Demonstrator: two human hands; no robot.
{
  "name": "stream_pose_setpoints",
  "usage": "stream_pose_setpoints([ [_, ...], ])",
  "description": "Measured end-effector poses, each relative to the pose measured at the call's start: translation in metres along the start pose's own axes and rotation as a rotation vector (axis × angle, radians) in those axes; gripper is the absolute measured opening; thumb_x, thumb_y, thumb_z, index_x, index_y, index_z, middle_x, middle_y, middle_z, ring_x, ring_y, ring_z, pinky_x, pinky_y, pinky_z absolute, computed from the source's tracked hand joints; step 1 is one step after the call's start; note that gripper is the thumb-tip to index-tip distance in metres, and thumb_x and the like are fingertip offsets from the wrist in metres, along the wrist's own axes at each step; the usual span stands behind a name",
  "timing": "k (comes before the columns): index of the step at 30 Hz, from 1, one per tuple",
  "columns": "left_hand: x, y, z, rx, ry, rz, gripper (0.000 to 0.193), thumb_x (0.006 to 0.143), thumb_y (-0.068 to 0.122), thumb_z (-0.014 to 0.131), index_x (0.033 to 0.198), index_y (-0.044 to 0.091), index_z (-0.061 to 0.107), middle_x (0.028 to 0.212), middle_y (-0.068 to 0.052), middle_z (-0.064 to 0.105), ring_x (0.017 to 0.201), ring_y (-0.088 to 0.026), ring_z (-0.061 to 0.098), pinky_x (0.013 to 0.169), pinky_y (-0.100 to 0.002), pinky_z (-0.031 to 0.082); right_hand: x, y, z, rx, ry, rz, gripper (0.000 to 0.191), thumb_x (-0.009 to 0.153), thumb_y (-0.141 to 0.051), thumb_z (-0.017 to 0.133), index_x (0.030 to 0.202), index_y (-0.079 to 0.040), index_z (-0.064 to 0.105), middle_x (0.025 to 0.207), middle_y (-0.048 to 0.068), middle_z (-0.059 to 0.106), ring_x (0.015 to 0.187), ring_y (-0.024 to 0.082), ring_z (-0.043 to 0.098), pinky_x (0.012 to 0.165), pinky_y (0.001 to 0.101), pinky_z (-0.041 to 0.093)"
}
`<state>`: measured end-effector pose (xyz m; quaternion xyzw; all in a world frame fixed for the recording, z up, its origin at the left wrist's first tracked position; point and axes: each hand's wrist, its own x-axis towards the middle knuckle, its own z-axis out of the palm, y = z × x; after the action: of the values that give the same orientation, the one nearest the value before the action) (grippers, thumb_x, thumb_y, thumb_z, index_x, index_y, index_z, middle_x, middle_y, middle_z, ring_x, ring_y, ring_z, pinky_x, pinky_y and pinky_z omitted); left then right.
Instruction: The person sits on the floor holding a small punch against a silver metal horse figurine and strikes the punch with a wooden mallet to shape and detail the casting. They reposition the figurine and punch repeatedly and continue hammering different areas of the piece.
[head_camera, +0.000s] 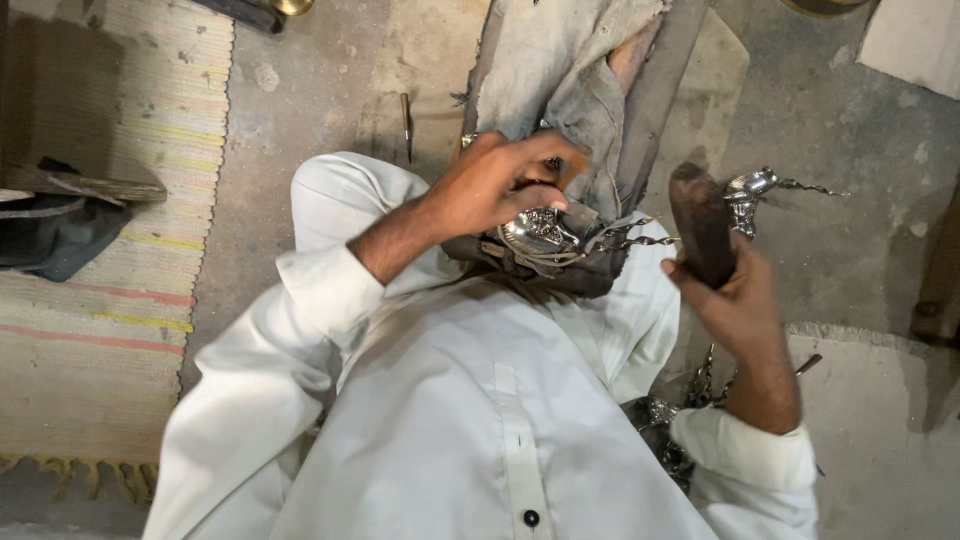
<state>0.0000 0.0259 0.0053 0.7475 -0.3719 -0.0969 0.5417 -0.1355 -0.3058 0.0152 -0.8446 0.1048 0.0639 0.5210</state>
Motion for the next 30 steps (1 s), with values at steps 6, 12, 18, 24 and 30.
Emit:
stream_pose_setpoints([
  [6, 0.037, 0.002, 0.006, 0.197, -0.375, 0.292, 0.045, 0.081, 0.017, 0.082, 0.123, 0.011, 0.065, 0.084, -0.011, 0.077, 0.08, -0.035, 0.073, 0.072, -0.047, 0.053, -0.051, 0.039, 0.043, 0.196, 0.031, 0.134, 0.039, 0.088, -0.01, 0.078, 0.124, -0.004, 0.062, 0.091, -0.001, 0.07, 0.083, 0.006, 0.066, 0.074, 0.0225, 0.053],
  [12, 0.041, 0.0, 0.008, 0.278, -0.515, 0.248, 0.041, 0.086, 0.017, 0.08, 0.123, 0.011, 0.065, 0.076, -0.013, 0.073, 0.076, -0.038, 0.07, 0.067, -0.051, 0.05, -0.069, 0.04, 0.087, 0.081, 0.174, 0.029, 0.037, 0.093, -0.008, 0.078, 0.127, -0.001, 0.064, 0.093, 0.002, 0.066, 0.082, 0.007, 0.059, 0.071, 0.0222, 0.048],
  [18, 0.046, 0.0, 0.013, 0.328, -0.49, 0.308, 0.045, 0.082, 0.021, 0.081, 0.123, 0.012, 0.065, 0.076, -0.014, 0.073, 0.076, -0.039, 0.07, 0.066, -0.052, 0.051, -0.072, 0.015, 0.091, -0.056, 0.536, -0.07, 0.039, 0.102, -0.01, 0.072, 0.134, 0.002, 0.053, 0.1, 0.005, 0.066, 0.083, 0.009, 0.066, 0.069, 0.0256, 0.056],
  [24, 0.048, 0.0, 0.013, 0.375, -0.581, 0.214, 0.042, 0.086, 0.019, 0.079, 0.125, 0.014, 0.065, 0.072, -0.015, 0.072, 0.075, -0.039, 0.07, 0.067, -0.052, 0.051, -0.068, 0.004, 0.079, -0.16, 0.523, -0.096, 0.039, 0.1, -0.006, 0.074, 0.135, 0.002, 0.057, 0.107, 0.017, 0.071, 0.094, 0.026, 0.069, 0.081, 0.0378, 0.057],
  [30, 0.05, 0.001, 0.014, 0.344, -0.553, 0.301, 0.037, 0.084, 0.018, 0.079, 0.117, 0.009, 0.065, 0.074, -0.013, 0.073, 0.076, -0.036, 0.072, 0.067, -0.05, 0.052, -0.07, 0.006, 0.085, -0.495, 0.426, -0.22, 0.051, 0.091, -0.002, 0.075, 0.139, 0.003, 0.058, 0.112, 0.022, 0.07, 0.1, 0.03, 0.071, 0.083, 0.0404, 0.055],
])
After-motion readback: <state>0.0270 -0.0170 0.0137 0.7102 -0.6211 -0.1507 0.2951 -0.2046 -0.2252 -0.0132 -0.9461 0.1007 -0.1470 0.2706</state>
